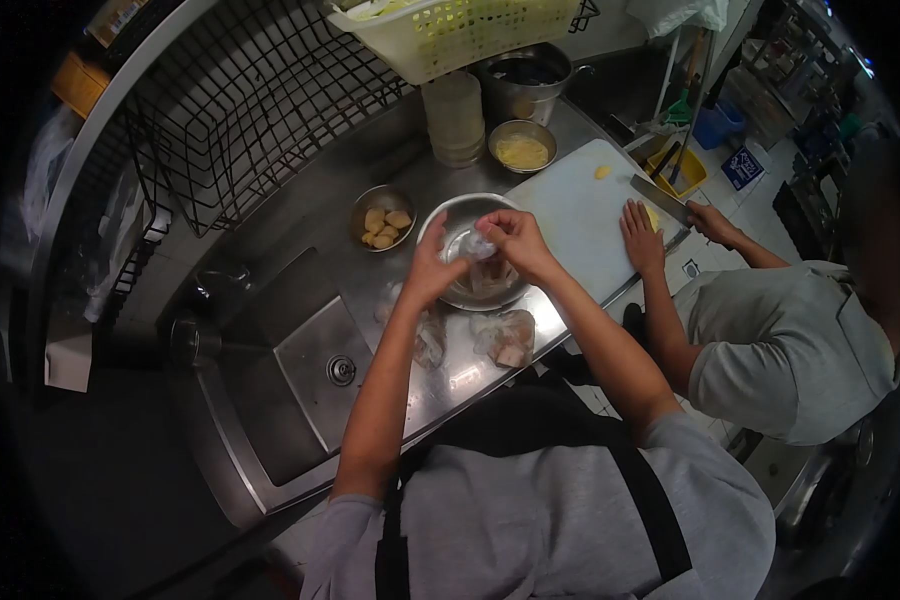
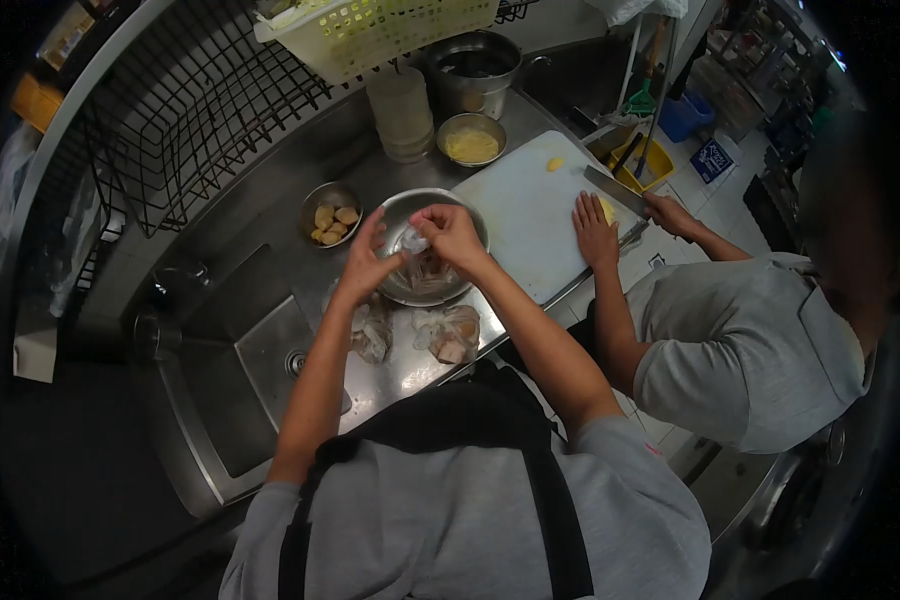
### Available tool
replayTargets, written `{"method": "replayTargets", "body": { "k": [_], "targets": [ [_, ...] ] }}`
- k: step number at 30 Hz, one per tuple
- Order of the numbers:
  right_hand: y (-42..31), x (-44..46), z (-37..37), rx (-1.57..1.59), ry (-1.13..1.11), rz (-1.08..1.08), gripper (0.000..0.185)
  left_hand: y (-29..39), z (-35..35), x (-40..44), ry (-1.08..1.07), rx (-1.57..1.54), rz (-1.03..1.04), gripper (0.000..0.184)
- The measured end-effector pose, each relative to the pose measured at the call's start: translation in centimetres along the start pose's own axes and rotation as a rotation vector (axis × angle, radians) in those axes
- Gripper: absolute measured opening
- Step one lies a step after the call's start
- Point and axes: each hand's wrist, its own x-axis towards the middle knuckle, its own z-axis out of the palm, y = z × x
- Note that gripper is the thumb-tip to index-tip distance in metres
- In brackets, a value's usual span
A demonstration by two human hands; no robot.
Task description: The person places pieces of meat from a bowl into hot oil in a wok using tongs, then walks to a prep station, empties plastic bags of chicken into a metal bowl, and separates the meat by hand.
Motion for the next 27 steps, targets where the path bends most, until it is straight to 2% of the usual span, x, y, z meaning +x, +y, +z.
{"method": "replayTargets", "body": {
  "k": [2,3,5,6,8,9,10,11,13,14,15,17,19,21,22,23,25,26,27],
  "targets": [
    [0.8,0.7,0.4,-0.099,-0.004,-0.030,0.015,-0.2,1.2,-1.2,-0.089,0.342,0.334,0.032],
    [1.4,0.9,0.6,-0.118,-0.039,-0.071,0.016,-0.4,1.6,-1.3,-0.091,0.339,0.332,0.032],
    [2.0,0.9,0.4,-0.147,-0.078,-0.109,0.019,-0.7,2.3,-1.1,-0.137,0.290,0.089,0.033],
    [2.2,0.7,0.3,-0.083,-0.013,-0.152,0.022,-2.3,2.1,-0.7,-0.090,0.432,0.093,0.032],
    [2.7,0.3,-0.2,-0.018,0.046,-0.195,0.025,-5.6,1.3,0.8,-0.082,0.368,0.021,0.026],
    [3.3,-0.2,-1.1,-0.261,0.108,-0.262,0.028,-5.1,1.0,1.0,-0.079,0.307,-0.048,0.019],
    [4.1,-0.7,-1.7,-0.503,0.173,-0.329,0.031,-4.6,0.9,0.3,-0.067,-0.089,-0.287,0.010],
    [4.8,-1.1,-1.8,-0.502,0.175,-0.329,0.031,-4.1,0.7,0.1,-0.069,-0.088,-0.287,0.010],
    [6.2,-2.2,-2.4,-0.776,0.109,-0.007,0.040,-3.1,1.0,-0.4,-0.039,-0.410,-0.540,0.009],
    [7.1,-2.1,-2.5,-0.661,0.084,0.130,0.047,-3.6,1.1,-0.7,-0.051,-0.409,-0.542,0.009],
    [7.0,-2.4,-2.0,-0.660,0.095,0.129,0.047,-4.3,1.1,-0.8,-0.038,-0.394,-0.513,0.011],
    [6.5,-3.3,-0.9,-0.599,0.210,-0.242,0.045,-4.6,1.2,-0.8,-0.029,-0.379,-0.484,0.012],
    [5.5,-3.2,-1.0,-0.538,0.173,-0.291,0.044,-3.7,1.0,-1.2,-0.035,-0.486,-0.498,0.013],
    [6.1,-2.3,-1.8,-0.759,0.002,-0.437,0.027,-3.8,0.5,-1.4,-0.073,-0.494,-0.527,0.017],
    [6.5,-2.2,-1.9,-0.761,0.009,-0.439,0.027,-3.8,0.6,-1.4,-0.109,-0.505,-0.553,0.021],
    [6.5,-2.4,-1.6,-0.770,-0.025,-0.466,0.022,-3.9,0.7,-1.8,-0.117,-0.506,-0.550,0.021],
    [6.0,-2.2,-1.7,-0.782,-0.056,-0.500,0.018,-4.1,1.1,-2.4,-0.105,-0.077,-0.191,0.029],
    [5.5,-2.1,-1.6,-0.764,-0.110,-0.503,0.014,-3.0,1.1,-2.5,-0.103,-0.077,-0.192,0.029],
    [5.3,-2.0,-1.5,-0.744,-0.167,-0.506,0.013,-1.1,0.9,-2.6,-0.192,0.198,0.066,0.031]
  ]
}}
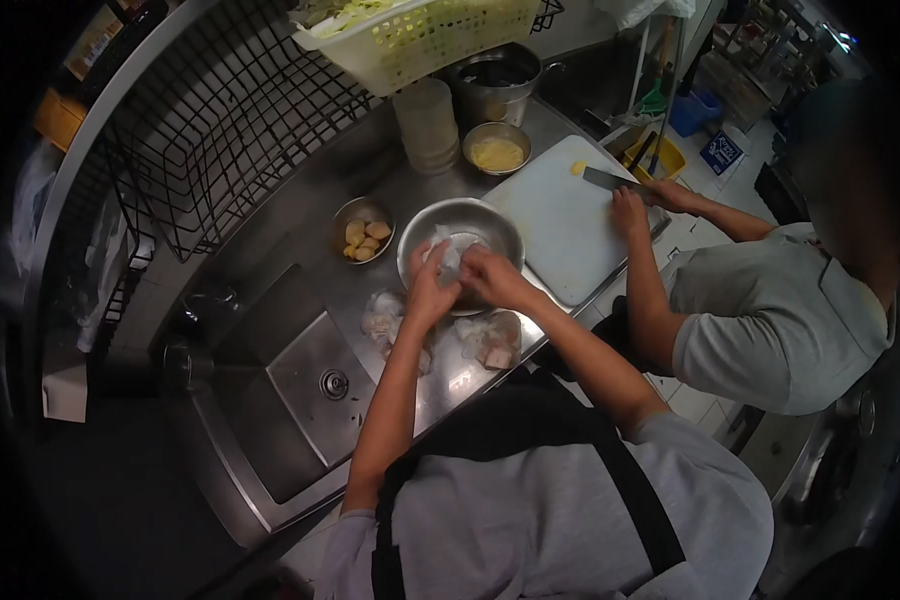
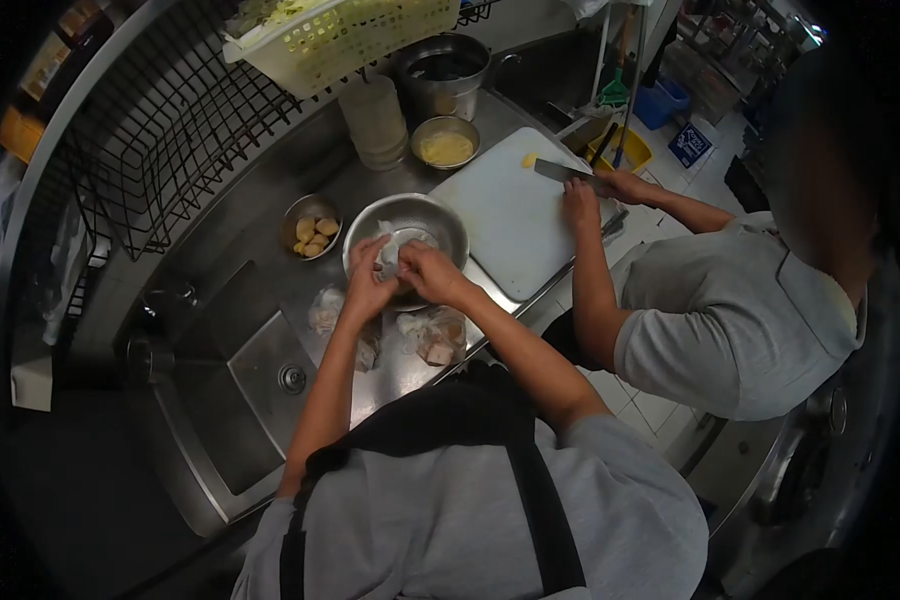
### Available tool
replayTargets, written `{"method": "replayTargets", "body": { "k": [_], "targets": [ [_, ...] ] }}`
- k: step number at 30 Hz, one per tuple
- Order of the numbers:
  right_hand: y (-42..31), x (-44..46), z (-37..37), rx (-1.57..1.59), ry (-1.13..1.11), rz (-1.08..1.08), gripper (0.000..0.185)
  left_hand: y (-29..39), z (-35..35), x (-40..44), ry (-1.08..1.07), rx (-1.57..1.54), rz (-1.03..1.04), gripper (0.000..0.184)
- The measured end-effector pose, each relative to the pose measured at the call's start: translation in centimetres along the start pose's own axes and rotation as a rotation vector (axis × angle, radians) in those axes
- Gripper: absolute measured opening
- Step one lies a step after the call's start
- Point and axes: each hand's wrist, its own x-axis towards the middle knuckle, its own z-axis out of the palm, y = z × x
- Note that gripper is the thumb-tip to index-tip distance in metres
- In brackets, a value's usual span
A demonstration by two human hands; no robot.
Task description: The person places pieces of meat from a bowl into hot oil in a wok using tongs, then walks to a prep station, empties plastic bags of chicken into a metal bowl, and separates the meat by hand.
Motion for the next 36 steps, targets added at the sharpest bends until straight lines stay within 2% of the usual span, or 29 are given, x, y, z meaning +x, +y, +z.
{"method": "replayTargets", "body": {
  "k": [1,2,4,7,12,14,15,18,20,21,23,27,29,30,32,33,35,36],
  "targets": [
    [-0.2,0.2,-0.1,0.004,-0.005,-0.002,0.013,1.3,-0.5,-0.1,-0.073,0.298,0.236,0.033],
    [-0.2,0.3,-0.2,0.055,-0.028,0.063,0.015,0.7,-0.9,0.2,-0.069,0.300,0.231,0.033],
    [-0.4,0.3,-0.8,0.105,-0.056,0.124,0.018,-0.2,-1.8,1.2,-0.452,0.105,-0.006,0.030],
    [-0.8,0.0,-2.2,0.086,-0.074,0.264,0.019,0.3,-1.8,1.2,-0.459,0.139,-0.034,0.031],
    [-0.7,-0.2,-2.4,0.059,-0.133,0.171,0.020,-0.3,-0.1,0.8,-0.415,0.121,0.082,0.026],
    [0.0,-0.4,-2.8,0.229,-0.193,0.317,0.022,-0.2,-0.1,1.1,-0.429,0.128,0.123,0.021],
    [0.3,-0.4,-3.1,0.227,-0.191,0.320,0.022,-0.3,0.0,1.3,-0.432,0.126,0.124,0.021],
    [1.7,-1.2,-3.1,0.058,-0.281,0.269,0.022,-0.5,0.7,1.2,-0.431,-0.010,0.139,0.014],
    [2.5,-1.4,-2.2,-0.057,-0.060,-0.013,0.022,-0.5,0.8,0.9,-0.408,-0.086,-0.056,0.013],
    [2.4,-1.2,-2.5,-0.058,-0.059,-0.011,0.022,-0.6,0.7,1.1,-0.410,-0.087,-0.056,0.013],
    [1.9,-0.7,-3.1,0.116,-0.281,0.353,0.022,-0.6,0.1,1.4,-0.421,-0.036,-0.021,0.016],
    [0.9,0.0,-2.4,0.072,-0.248,0.213,0.020,0.4,-1.3,1.9,-0.496,0.079,-0.069,0.023],
    [0.9,0.1,-1.9,0.193,-0.186,0.175,0.019,0.8,-2.0,1.5,-0.579,0.244,0.131,0.026],
    [0.6,0.1,-2.3,0.190,-0.188,0.172,0.019,0.5,-2.1,1.5,-0.575,0.243,0.133,0.026],
    [0.0,0.3,-3.0,0.074,-0.278,0.170,0.019,-0.5,-2.2,1.5,-0.736,0.200,-0.130,0.019],
    [0.4,0.3,-2.8,0.074,-0.275,0.168,0.019,-1.2,-1.7,1.3,-0.737,0.203,-0.128,0.019],
    [1.1,0.4,-1.9,-0.014,-0.220,0.181,0.020,-2.0,-0.1,0.6,-0.447,-0.136,-0.233,0.017],
    [1.2,0.7,-1.4,-0.021,-0.209,0.182,0.020,-1.8,-0.1,0.3,-0.455,-0.136,-0.223,0.017]
  ]
}}
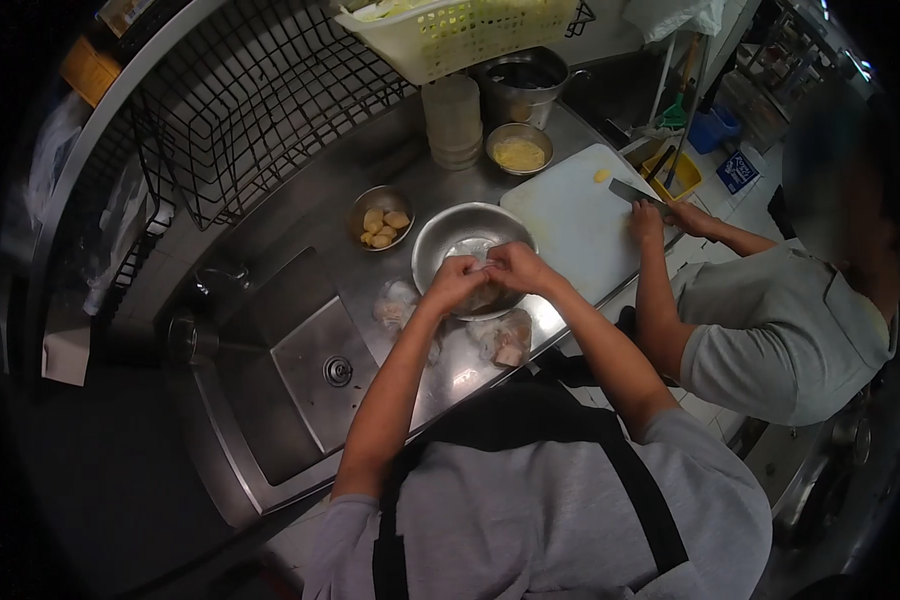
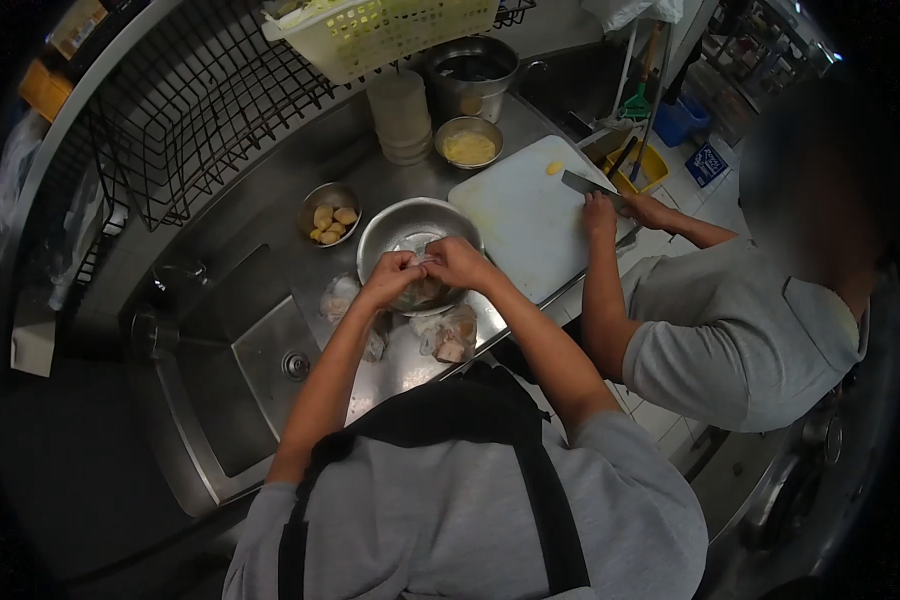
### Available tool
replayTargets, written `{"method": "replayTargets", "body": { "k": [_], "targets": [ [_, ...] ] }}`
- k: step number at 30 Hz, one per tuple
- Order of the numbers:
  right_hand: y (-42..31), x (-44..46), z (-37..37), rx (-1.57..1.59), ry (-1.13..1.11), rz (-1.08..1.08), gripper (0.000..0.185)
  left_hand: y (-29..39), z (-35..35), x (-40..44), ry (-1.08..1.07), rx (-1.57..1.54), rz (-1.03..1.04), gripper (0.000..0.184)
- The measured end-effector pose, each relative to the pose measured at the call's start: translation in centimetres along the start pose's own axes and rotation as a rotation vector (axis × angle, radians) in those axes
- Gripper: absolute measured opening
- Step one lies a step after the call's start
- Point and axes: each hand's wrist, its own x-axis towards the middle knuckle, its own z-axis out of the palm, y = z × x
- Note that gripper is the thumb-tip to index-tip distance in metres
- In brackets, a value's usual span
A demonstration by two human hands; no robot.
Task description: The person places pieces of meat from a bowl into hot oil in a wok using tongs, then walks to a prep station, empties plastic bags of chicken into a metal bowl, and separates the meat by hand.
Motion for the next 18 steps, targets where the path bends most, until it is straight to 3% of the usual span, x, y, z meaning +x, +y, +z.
{"method": "replayTargets", "body": {
  "k": [2,4,5,8,10,11,12,14,16,18],
  "targets": [
    [0.1,0.9,0.9,-0.135,0.151,0.069,0.027,0.5,0.5,0.2,0.215,0.068,0.023,0.017],
    [1.9,1.9,2.8,-0.167,0.314,0.060,0.024,-1.0,0.9,0.4,0.261,0.076,0.030,0.017],
    [2.3,2.2,3.3,-0.236,0.352,0.056,0.020,0.8,1.7,-0.2,0.308,0.063,0.130,0.019],
    [3.5,3.7,3.1,-0.199,0.463,0.125,0.020,1.2,2.5,-0.8,0.241,0.042,0.100,0.027],
    [8.0,4.9,3.7,-0.206,0.662,0.372,0.021,4.0,4.2,-2.7,0.195,0.058,0.131,0.028],
    [10.7,5.0,3.7,-0.147,0.804,0.317,0.027,5.2,4.9,-3.3,0.184,0.086,0.239,0.029],
    [10.2,5.0,2.5,-0.135,0.818,0.310,0.027,5.8,4.8,-3.6,0.172,0.118,0.346,0.030],
    [9.6,3.9,0.5,0.008,0.656,0.222,0.035,3.8,2.5,-3.2,0.249,0.107,0.308,0.029],
    [8.6,3.8,-0.4,0.140,0.601,0.292,0.040,1.8,0.4,-3.4,0.390,-0.279,0.015,0.029],
    [7.9,3.8,-0.7,0.112,0.634,0.369,0.038,2.9,-0.8,-3.8,0.387,-0.272,0.109,0.029]
  ]
}}
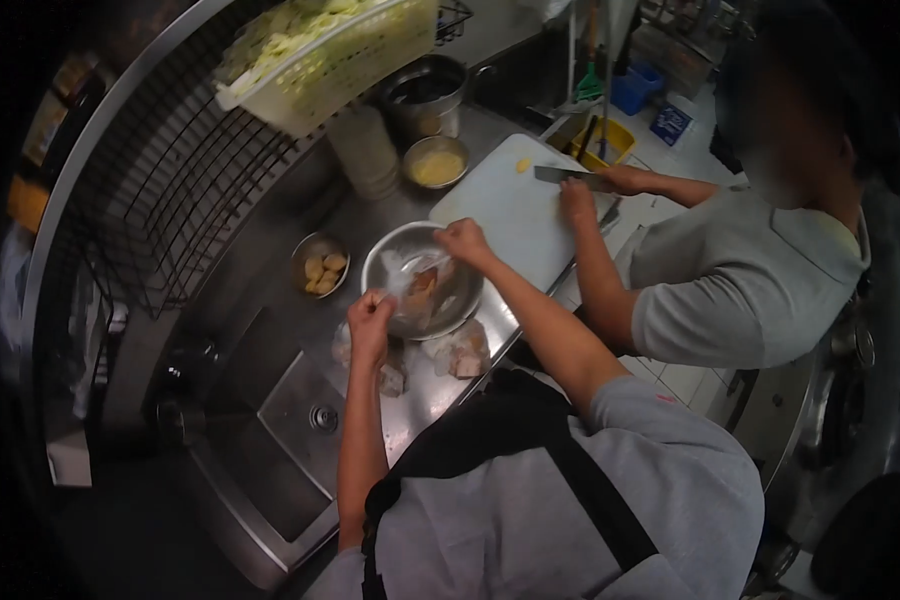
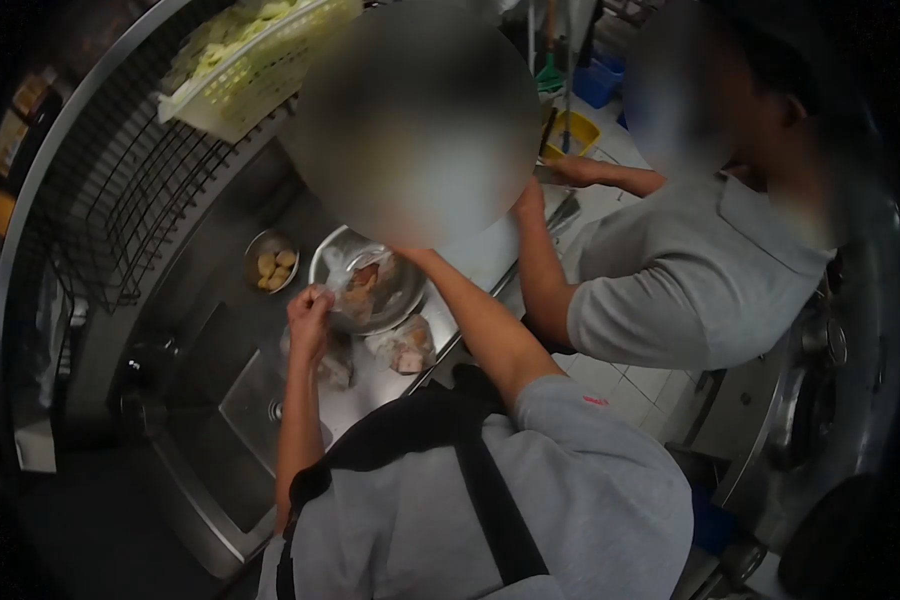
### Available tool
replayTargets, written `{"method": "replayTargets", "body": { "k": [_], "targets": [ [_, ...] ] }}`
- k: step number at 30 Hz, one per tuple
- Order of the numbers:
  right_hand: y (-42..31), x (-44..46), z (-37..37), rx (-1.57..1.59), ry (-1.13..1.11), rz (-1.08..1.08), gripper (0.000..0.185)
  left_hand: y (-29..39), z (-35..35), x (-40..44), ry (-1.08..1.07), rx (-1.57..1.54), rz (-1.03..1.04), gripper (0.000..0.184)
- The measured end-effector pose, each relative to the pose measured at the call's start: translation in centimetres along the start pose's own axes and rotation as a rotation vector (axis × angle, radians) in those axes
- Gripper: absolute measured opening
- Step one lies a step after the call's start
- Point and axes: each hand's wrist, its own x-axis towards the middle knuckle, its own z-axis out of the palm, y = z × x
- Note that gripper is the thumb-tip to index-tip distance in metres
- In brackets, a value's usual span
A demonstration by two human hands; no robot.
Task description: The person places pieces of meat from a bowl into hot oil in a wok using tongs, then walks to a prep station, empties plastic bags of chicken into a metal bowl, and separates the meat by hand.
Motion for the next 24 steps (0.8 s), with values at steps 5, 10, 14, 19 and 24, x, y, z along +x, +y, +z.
{"method": "replayTargets", "body": {
  "k": [5,10,14,19,24],
  "targets": [
    [-0.6,-0.9,0.2,0.420,-0.479,-0.059,0.036,1.6,0.7,1.8,0.068,0.061,0.276,0.024],
    [-5.8,-1.5,0.3,0.577,-0.628,0.174,0.029,2.5,2.0,2.1,-0.186,0.375,0.400,0.008],
    [-5.8,-2.6,1.6,0.678,-0.540,0.258,0.017,-0.7,0.9,1.1,-0.259,0.216,0.281,0.037],
    [-6.2,-3.6,2.4,0.470,-0.608,0.150,0.013,-6.4,-3.2,1.3,0.129,0.323,0.071,0.044],
    [-9.1,-2.8,0.8,1.077,-0.445,0.237,0.016,-5.3,-3.1,1.9,0.047,0.219,-0.133,0.039]
  ]
}}
